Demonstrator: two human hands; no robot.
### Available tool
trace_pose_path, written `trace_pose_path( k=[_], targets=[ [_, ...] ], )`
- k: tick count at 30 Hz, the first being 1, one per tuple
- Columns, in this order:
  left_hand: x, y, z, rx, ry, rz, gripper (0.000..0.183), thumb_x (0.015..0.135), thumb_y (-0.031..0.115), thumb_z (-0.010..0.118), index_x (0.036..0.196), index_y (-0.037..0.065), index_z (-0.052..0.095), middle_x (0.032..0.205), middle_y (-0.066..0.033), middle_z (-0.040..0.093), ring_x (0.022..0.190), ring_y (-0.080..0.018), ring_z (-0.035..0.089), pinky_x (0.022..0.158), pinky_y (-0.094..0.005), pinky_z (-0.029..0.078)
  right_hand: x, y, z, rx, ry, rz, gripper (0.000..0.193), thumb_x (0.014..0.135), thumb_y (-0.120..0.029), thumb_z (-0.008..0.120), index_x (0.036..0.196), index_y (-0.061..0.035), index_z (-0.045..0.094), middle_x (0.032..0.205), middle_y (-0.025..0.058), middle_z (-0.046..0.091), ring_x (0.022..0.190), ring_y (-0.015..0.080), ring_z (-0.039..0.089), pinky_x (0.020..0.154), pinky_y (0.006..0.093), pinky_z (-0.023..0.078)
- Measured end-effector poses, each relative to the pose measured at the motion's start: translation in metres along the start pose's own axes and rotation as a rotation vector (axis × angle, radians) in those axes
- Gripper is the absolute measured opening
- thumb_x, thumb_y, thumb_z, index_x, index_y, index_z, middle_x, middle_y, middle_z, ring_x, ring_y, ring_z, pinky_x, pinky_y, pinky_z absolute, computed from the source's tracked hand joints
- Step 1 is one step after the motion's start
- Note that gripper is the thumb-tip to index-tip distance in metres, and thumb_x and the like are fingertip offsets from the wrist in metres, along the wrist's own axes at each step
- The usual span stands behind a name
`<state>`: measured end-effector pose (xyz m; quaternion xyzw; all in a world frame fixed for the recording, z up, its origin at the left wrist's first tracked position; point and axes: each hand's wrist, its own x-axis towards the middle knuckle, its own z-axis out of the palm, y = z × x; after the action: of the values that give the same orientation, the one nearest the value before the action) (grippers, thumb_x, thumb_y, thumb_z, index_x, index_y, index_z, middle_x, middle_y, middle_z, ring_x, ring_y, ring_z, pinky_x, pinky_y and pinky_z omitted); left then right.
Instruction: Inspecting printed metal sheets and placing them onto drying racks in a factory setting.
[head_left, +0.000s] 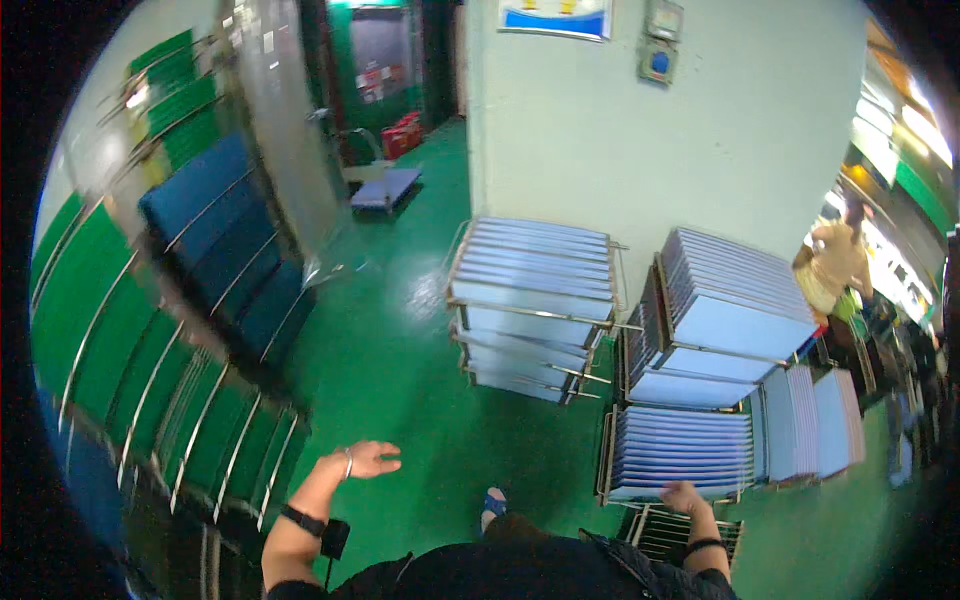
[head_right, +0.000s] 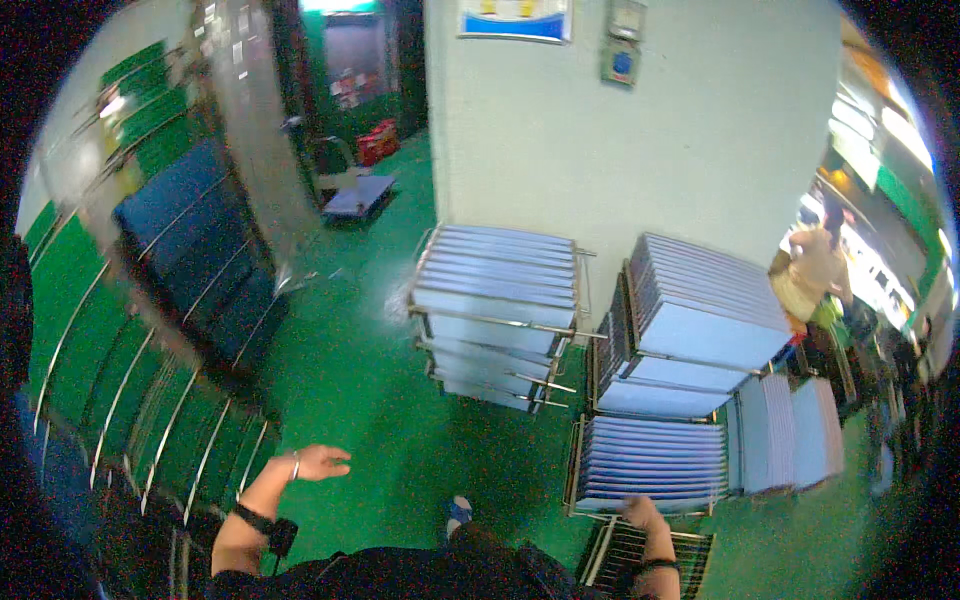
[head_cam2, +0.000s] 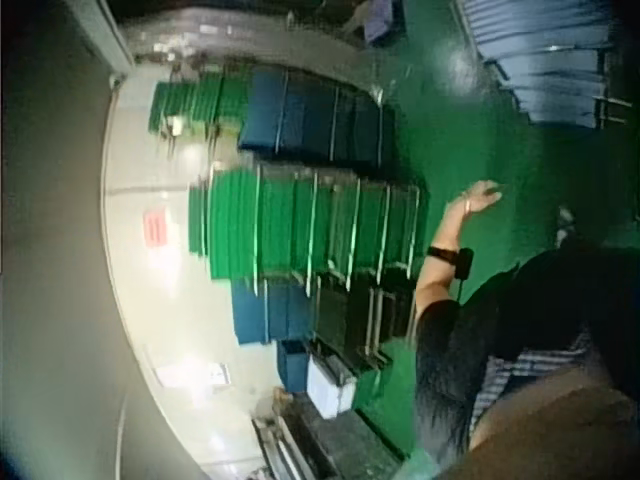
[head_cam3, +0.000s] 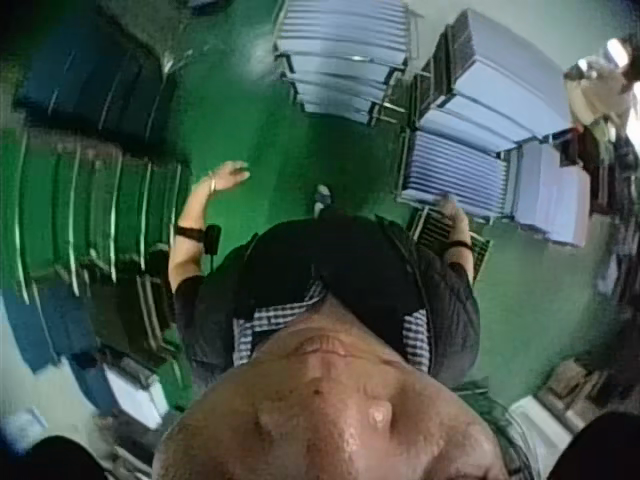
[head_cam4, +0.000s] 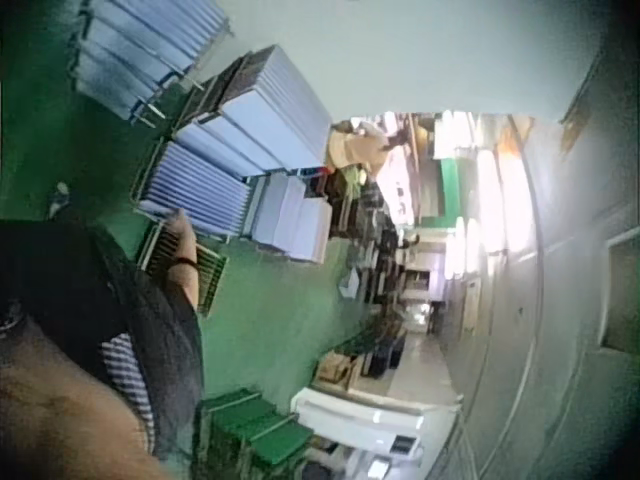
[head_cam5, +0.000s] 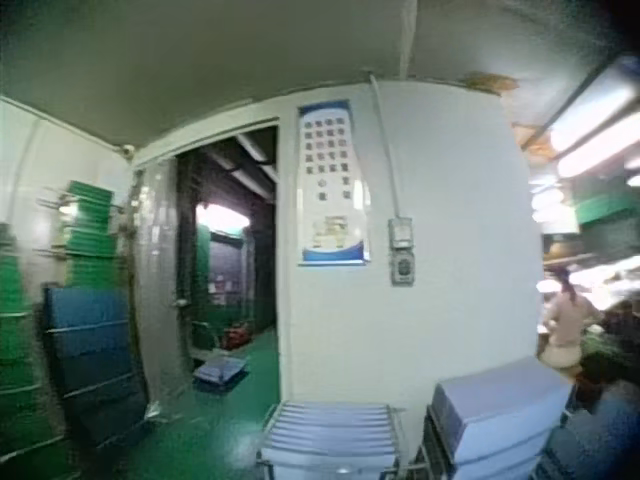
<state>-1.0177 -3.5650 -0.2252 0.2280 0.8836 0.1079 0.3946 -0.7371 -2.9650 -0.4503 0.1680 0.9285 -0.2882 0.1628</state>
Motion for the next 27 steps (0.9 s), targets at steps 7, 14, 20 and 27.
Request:
trace_pose_path(
  k=[7, 14, 20, 27],
  targets=[
    [0.110, -0.066, -0.110, -0.139, 0.040, 0.000, 0.049, 0.075, 0.038, 0.052, 0.111, 0.005, 0.046, 0.106, -0.0160, 0.051, 0.096, -0.0262, 0.051, 0.081, -0.0328, 0.041, 0.171, -0.164, -0.139, 0.363, 0.175, 0.032, 0.032, 0.072, -0.017, 0.057, 0.100, -0.0006, 0.053, 0.076, 0.0097, 0.059, 0.066, 0.0144, 0.052, 0.060, 0.0296, 0.043],
    [0.267, -0.113, -0.206, -0.238, 0.034, 0.187, 0.048, 0.075, 0.038, 0.053, 0.108, 0.003, 0.048, 0.100, -0.0142, 0.055, 0.087, -0.0244, 0.055, 0.076, -0.0324, 0.043, 0.293, -0.185, -0.208, 0.140, 0.262, 0.003, 0.031, 0.072, -0.019, 0.057, 0.096, 0.0006, 0.053, 0.090, 0.0136, 0.058, 0.078, 0.0180, 0.054, 0.066, 0.0292, 0.043],
    [0.447, -0.102, -0.273, -0.324, 0.239, 0.139, 0.046, 0.075, 0.036, 0.054, 0.106, 0.002, 0.050, 0.096, -0.0092, 0.057, 0.080, -0.0186, 0.057, 0.071, -0.0307, 0.044, 0.366, -0.061, -0.207, 0.129, -0.080, 0.053, 0.030, 0.074, -0.028, 0.050, 0.093, -0.0054, 0.057, 0.090, 0.0107, 0.059, 0.083, 0.0242, 0.056, 0.071, 0.0337, 0.043],
    [0.587, -0.083, -0.281, -1.001, 0.102, -0.064, 0.047, 0.075, 0.034, 0.056, 0.113, 0.008, 0.044, 0.094, -0.0033, 0.055, 0.082, -0.0170, 0.053, 0.069, -0.0335, 0.043, 0.419, -0.088, -0.251, 0.130, 0.152, 0.396, 0.054, 0.078, -0.036, 0.048, 0.112, 0.0044, 0.041, 0.107, 0.0205, 0.049, 0.098, 0.0298, 0.048, 0.082, 0.0360, 0.039]
  ],
)
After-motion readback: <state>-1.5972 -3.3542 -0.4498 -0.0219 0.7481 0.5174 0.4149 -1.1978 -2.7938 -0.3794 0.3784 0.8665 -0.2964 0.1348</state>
